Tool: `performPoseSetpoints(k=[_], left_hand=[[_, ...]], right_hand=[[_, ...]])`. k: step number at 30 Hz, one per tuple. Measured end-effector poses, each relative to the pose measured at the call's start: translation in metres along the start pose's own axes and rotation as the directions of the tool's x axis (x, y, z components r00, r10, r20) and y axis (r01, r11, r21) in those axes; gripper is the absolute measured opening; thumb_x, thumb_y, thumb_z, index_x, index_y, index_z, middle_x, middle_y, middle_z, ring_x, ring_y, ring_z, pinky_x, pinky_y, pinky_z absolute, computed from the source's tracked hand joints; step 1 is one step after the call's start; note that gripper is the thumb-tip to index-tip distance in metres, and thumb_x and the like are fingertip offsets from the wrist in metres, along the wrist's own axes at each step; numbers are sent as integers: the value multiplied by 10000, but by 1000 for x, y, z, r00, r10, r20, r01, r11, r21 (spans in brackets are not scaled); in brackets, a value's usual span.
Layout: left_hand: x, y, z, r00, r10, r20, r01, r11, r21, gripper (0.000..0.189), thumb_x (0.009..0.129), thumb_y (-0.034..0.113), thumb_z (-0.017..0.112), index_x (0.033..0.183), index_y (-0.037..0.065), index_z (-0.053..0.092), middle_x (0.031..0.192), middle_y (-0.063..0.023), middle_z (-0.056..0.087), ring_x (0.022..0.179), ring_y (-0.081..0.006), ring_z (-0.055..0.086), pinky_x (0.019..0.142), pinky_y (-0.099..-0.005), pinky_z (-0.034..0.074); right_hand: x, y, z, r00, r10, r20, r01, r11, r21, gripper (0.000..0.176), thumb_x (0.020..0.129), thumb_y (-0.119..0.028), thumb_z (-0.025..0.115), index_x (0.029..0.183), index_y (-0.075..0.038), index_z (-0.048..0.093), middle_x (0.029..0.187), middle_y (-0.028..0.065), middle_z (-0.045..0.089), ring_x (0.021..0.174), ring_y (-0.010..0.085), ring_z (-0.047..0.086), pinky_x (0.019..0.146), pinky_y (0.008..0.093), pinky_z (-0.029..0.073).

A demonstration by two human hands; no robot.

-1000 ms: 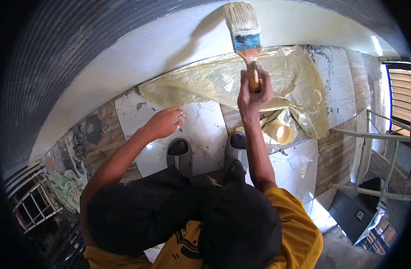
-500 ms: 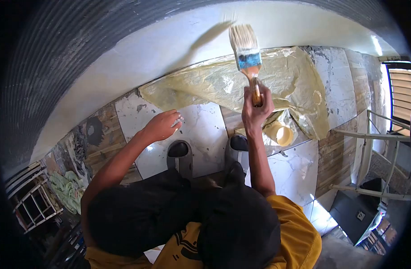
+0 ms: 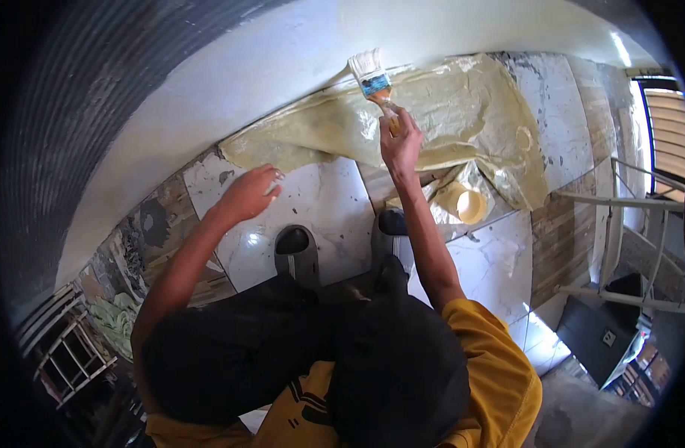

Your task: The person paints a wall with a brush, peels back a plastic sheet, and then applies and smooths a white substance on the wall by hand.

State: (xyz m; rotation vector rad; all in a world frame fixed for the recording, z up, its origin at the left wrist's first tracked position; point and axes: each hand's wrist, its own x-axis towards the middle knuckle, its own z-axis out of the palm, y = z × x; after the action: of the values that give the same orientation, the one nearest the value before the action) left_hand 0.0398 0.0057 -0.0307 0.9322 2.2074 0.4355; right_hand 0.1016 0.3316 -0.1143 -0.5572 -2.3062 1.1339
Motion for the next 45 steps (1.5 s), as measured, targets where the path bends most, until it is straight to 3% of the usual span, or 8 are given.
performPoseSetpoints(k=[8, 16, 20, 24, 29, 39, 44, 45], left_hand=[[-6, -17, -5, 992, -123, -13, 123, 992, 17, 263, 962, 206, 601, 1118, -3, 634, 1079, -190, 623, 1032, -395, 615, 897, -466, 500], [0, 0, 4, 999, -31, 8, 31, 999, 20, 264, 975, 198, 601, 1148, -1, 625, 1086, -174, 615, 937, -328, 649, 843, -421, 518], [0, -3, 0, 999, -48, -9, 49, 998, 47, 271, 980, 209, 595, 1152, 1, 626, 1104, -177, 611, 945, -335, 645, 853, -422, 515], [-7, -9, 2, 999, -51, -20, 51, 998, 26, 280, 981, 216, 593, 1154, -2, 626, 1111, -181, 607, 955, -352, 637, 860, -437, 510], [-5, -11, 6, 999, -45, 13, 44, 998, 44, 280, 981, 213, 591, 1152, -6, 624, 1104, -188, 607, 978, -364, 628, 866, -446, 506], [-3, -5, 6, 998, -59, 21, 59, 998, 18, 277, 984, 199, 589, 1157, -15, 621, 1089, -189, 610, 936, -353, 639, 856, -441, 510], [-9, -7, 6, 996, -91, 24, 90, 996, 6, 288, 979, 223, 584, 1135, -16, 628, 1109, -180, 618, 1038, -386, 610, 902, -469, 497], [-10, -8, 6, 996, -84, 17, 83, 996, 13, 285, 978, 222, 584, 1128, -16, 626, 1108, -181, 618, 1037, -387, 610, 904, -469, 497]], right_hand=[[-30, 24, -44, 972, 232, -15, -233, 971, -51, 252, 852, -92, 712, 1094, -32, 676, 924, 233, 697, 834, 440, 677, 738, 483, 522], [17, 48, -18, 993, 114, -10, -114, 979, -169, 270, 864, -203, 704, 1090, -57, 692, 861, 251, 696, 816, 445, 688, 746, 476, 527], [25, 24, -29, 993, 101, -65, -97, 993, 64, 249, 862, -88, 707, 1103, -23, 703, 904, 232, 714, 784, 346, 722, 713, 419, 549], [18, 14, -53, 976, 138, -170, -134, 990, 37, 249, 848, -73, 724, 1091, -19, 709, 868, 199, 722, 762, 248, 723, 702, 378, 543], [3, 49, -47, 976, 195, -93, -204, 974, -102, 293, 841, -174, 710, 1083, -9, 700, 880, 260, 699, 799, 435, 685, 763, 469, 528], [26, 46, -24, 986, 167, 13, -163, 975, -148, 297, 843, -163, 711, 1098, -12, 703, 888, 267, 696, 811, 436, 693, 757, 461, 529], [25, 14, -49, 974, 131, -187, -107, 985, 132, 249, 870, -96, 741, 1101, -9, 710, 819, 142, 726, 735, 167, 680, 631, 332, 523], [23, 13, -53, 961, 63, -269, -22, 988, 152, 265, 865, -108, 768, 1112, -24, 722, 774, 42, 684, 584, 83, 545, 483, 270, 403]])
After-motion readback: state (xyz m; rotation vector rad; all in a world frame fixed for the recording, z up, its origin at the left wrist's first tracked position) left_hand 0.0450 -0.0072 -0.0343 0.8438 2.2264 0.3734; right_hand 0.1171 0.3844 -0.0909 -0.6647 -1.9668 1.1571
